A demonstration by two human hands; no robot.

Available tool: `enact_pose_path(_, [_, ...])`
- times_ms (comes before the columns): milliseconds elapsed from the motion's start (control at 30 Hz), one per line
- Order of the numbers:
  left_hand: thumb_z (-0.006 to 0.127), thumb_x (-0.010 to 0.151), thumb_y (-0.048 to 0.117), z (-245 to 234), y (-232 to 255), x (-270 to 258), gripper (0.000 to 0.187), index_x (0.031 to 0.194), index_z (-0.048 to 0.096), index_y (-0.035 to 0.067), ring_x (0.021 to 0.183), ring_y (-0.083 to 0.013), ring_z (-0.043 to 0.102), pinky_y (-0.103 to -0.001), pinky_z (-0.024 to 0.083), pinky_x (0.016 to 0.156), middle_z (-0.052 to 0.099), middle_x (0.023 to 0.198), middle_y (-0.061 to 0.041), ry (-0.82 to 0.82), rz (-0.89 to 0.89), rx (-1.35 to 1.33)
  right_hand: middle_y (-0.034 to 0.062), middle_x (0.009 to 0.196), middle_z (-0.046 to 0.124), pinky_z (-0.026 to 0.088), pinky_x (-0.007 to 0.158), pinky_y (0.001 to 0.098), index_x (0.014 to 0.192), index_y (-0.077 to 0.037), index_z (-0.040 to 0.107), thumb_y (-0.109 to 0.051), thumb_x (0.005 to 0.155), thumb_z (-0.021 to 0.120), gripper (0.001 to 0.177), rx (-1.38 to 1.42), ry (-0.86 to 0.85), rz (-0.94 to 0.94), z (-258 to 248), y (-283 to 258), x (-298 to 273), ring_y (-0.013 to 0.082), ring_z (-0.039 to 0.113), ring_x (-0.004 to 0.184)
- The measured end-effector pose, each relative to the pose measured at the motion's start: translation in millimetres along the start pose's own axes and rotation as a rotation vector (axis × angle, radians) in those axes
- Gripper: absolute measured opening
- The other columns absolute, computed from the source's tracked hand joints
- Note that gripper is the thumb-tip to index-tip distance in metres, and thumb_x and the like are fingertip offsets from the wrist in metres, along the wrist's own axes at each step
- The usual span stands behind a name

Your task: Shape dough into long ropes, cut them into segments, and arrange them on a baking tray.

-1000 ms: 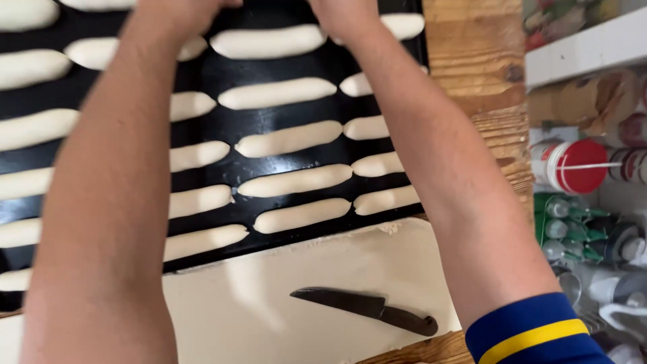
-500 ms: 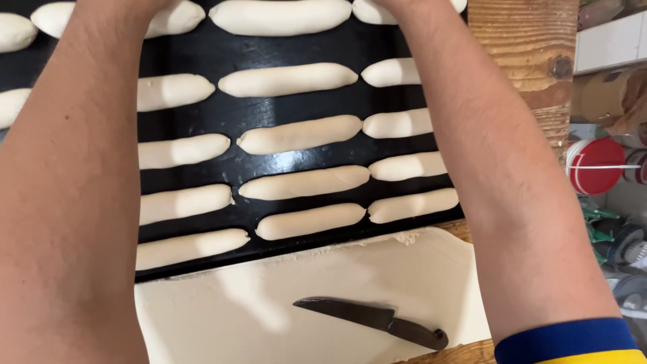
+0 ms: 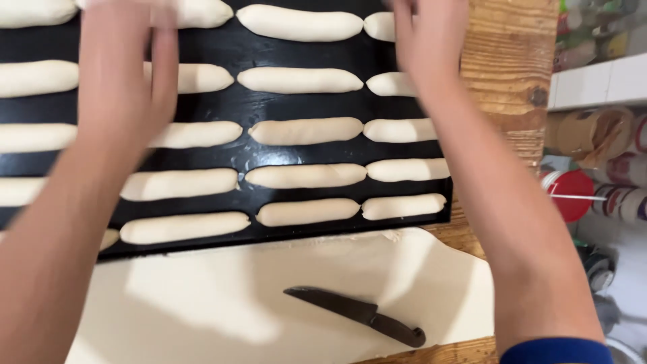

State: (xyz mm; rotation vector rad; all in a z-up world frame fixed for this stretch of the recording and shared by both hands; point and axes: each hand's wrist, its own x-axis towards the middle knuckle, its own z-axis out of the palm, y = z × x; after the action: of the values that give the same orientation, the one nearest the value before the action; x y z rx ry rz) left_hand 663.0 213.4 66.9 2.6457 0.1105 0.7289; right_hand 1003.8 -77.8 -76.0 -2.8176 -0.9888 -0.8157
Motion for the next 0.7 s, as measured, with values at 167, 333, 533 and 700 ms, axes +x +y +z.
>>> enact_pose_path(167, [0.059, 0.095, 0.012, -97.2, 66.9, -208.0, 0.032, 0.127, 0.066, 0.009, 0.089, -0.0366, 0.068, -0.051, 0.055, 0.078, 0.071, 0.102, -0.012, -0.401, -0.118, 0.100, -0.0025, 0.059, 0.055, 0.037, 0.053, 0.0307, 0.074, -0.014, 0.070, -0.019, 0.107, 0.056, 0.036, 0.691, -0.341, -0.082, -323.9, -42.6, -164.8, 0.0133, 0.050, 0.055])
enact_pose_path(333, [0.059, 0.095, 0.009, -148.9, 151.3, -359.2, 0.012, 0.101, 0.065, 0.000, 0.101, -0.0365, 0.068, -0.047, 0.055, 0.091, 0.072, 0.110, -0.017, -0.241, -0.230, -0.046, 0.0036, 0.113, 0.079, 0.057, 0.092, 0.0334, 0.114, -0.017, 0.078, -0.023, 0.100, 0.057, 0.026, 0.768, -0.521, 0.053, -413.2, -30.5, -372.2, 0.0191, 0.075, 0.106])
enact_pose_path(533, [0.060, 0.098, 0.014, -159.7, 243.5, -490.1, 0.033, 0.129, 0.065, 0.004, 0.121, -0.0341, 0.060, -0.046, 0.047, 0.111, 0.063, 0.129, -0.015, -0.114, -0.496, 0.161, 0.0051, 0.148, 0.060, 0.040, 0.115, 0.0448, 0.140, -0.013, 0.059, -0.023, 0.098, 0.057, 0.043, 0.759, -0.608, -0.041, -485.4, -95.2, -498.2, 0.0276, 0.053, 0.141])
enact_pose_path(700, [0.063, 0.087, 0.004, -126.3, 289.6, -514.0, 0.046, 0.132, 0.057, -0.003, 0.121, -0.0497, 0.054, -0.056, 0.042, 0.113, 0.056, 0.133, -0.029, -0.159, -0.367, -0.150, 0.0162, 0.153, 0.050, 0.036, 0.121, 0.0468, 0.151, -0.007, 0.048, -0.026, 0.102, 0.057, 0.054, 0.659, -0.498, -0.221, -509.2, -147.9, -522.2, 0.0339, 0.047, 0.144])
